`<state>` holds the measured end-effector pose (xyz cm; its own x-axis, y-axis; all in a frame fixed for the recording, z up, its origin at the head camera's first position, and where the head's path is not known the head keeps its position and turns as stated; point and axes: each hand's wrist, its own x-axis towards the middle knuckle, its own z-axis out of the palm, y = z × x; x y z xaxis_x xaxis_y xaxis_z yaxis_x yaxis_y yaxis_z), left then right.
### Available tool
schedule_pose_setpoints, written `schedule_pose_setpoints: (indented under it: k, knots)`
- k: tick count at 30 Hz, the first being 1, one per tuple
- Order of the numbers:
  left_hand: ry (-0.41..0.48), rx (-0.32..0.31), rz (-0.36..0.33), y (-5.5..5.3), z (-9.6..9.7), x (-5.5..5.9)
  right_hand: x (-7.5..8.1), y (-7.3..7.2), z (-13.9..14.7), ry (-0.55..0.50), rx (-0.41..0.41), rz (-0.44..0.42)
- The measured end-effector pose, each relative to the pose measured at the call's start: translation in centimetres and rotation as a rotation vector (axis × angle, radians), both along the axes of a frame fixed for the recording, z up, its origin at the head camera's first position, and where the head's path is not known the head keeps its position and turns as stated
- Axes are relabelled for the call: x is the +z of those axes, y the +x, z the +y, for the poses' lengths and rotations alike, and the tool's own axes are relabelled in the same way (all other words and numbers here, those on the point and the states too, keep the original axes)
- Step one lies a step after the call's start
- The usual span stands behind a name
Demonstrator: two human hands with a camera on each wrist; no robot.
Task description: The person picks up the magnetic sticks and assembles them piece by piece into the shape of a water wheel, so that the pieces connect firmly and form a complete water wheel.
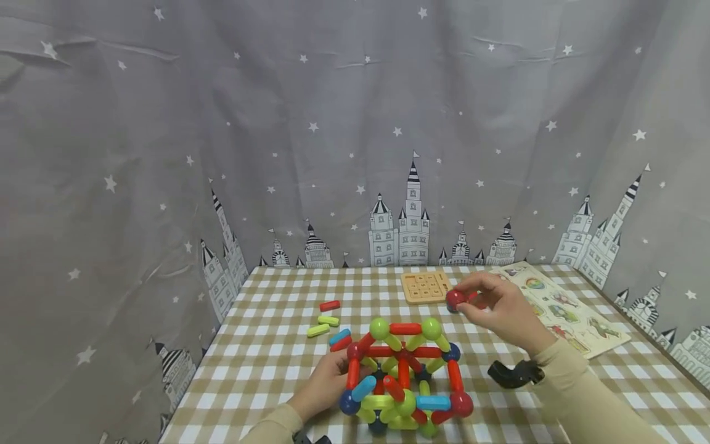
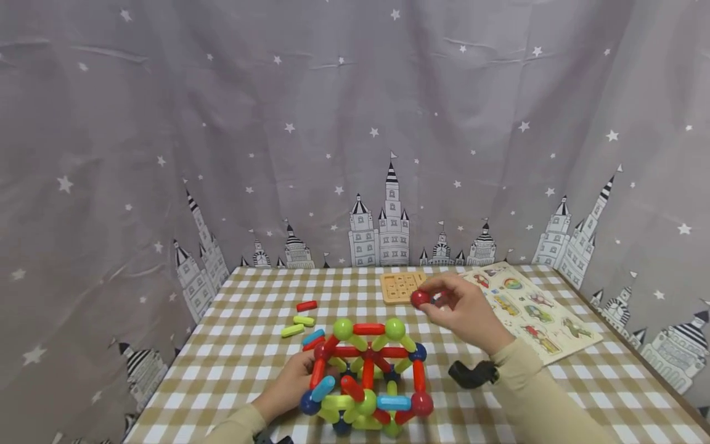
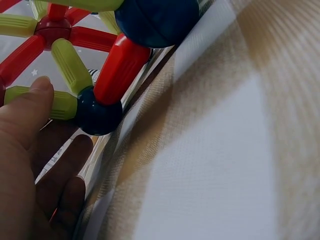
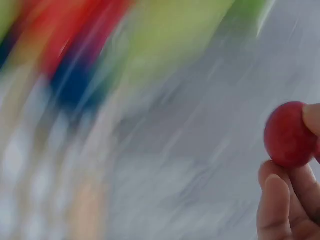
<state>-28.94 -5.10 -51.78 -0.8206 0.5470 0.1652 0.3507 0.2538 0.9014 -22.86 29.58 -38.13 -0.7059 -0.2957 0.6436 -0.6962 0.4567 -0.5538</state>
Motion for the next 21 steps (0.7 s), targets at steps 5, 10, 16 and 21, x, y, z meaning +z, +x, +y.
schedule_pose_setpoints:
  k: [5,10,16,21]
  knots:
    - [0.017,-0.024,0.016,-0.2,0.4,-0.1,3.0,3.6,-7.4,0.145,0.336,0.211]
    - [0.028,-0.039,-0.028,-0.3,0.8,0.1,2.0,4.4,-10.3,0.244,0.373,0.158]
    - [-0.003,-0.011,-0.07,0.1,0.4,0.3,1.2,4.6,-11.2,0.274,0.35,0.099]
    - [-0.016,0.012,-0.042,0.4,-0.2,0.4,1.3,4.5,-11.8,0.316,0.34,0.089]
